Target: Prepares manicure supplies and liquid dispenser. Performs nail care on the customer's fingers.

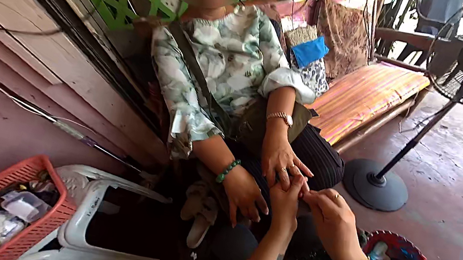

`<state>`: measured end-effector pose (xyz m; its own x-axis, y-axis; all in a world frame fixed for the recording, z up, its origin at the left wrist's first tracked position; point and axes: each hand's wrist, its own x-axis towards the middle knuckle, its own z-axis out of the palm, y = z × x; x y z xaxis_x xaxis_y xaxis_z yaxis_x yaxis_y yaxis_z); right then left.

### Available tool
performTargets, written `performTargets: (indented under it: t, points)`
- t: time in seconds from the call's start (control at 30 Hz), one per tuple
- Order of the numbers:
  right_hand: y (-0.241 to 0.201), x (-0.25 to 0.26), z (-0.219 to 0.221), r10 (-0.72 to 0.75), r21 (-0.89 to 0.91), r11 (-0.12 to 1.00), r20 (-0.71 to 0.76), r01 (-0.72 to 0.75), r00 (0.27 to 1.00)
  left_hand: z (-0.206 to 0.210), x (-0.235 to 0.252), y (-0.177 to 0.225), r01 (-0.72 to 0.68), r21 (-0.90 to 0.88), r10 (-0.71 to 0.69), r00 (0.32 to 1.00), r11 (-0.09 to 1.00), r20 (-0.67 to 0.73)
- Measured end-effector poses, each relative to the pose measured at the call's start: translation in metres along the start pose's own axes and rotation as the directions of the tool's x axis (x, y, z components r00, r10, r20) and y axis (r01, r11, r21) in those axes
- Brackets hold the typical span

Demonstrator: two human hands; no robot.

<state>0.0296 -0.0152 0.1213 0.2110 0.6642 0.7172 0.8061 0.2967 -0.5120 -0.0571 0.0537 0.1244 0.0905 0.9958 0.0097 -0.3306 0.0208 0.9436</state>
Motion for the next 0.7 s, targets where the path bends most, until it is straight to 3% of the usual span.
performTargets:
  t: [0.1,0.23,0.3,0.5,0.6,0.7]
  points:
    - [-0.001,0.01,-0.002,0.079,0.06,0.995,-0.042,-0.076,0.996,0.003,0.001,0.006,-0.005,0.012,0.005,1.0,1.0,-0.014]
    - [0.009,-0.006,0.015,0.011,0.02,1.0,-0.066,-0.01,0.998,0.001,0.0,0.003,0.017,0.005,-0.017,1.0,1.0,0.007]
    - [0.011,-0.015,0.01,0.046,0.042,0.998,-0.03,-0.045,0.998,0.001,0.0,0.005,0.018,-0.017,-0.017,0.999,1.0,0.038]
    - [0.007,0.001,0.01,0.06,0.148,0.988,-0.17,-0.034,0.984,0.002,-0.003,0.005,0.045,-0.026,-0.044,0.998,0.999,0.035]
    - [0.01,-0.005,0.015,0.046,0.097,0.994,-0.04,-0.042,0.998,-0.001,-0.003,0.003,0.18,-0.092,-0.178,0.984,0.979,0.029]
    - [0.016,-0.014,0.0,0.214,0.203,0.953,0.085,-0.227,0.973,-0.005,-0.005,0.008,0.39,-0.247,-0.4,0.916,0.887,0.01]
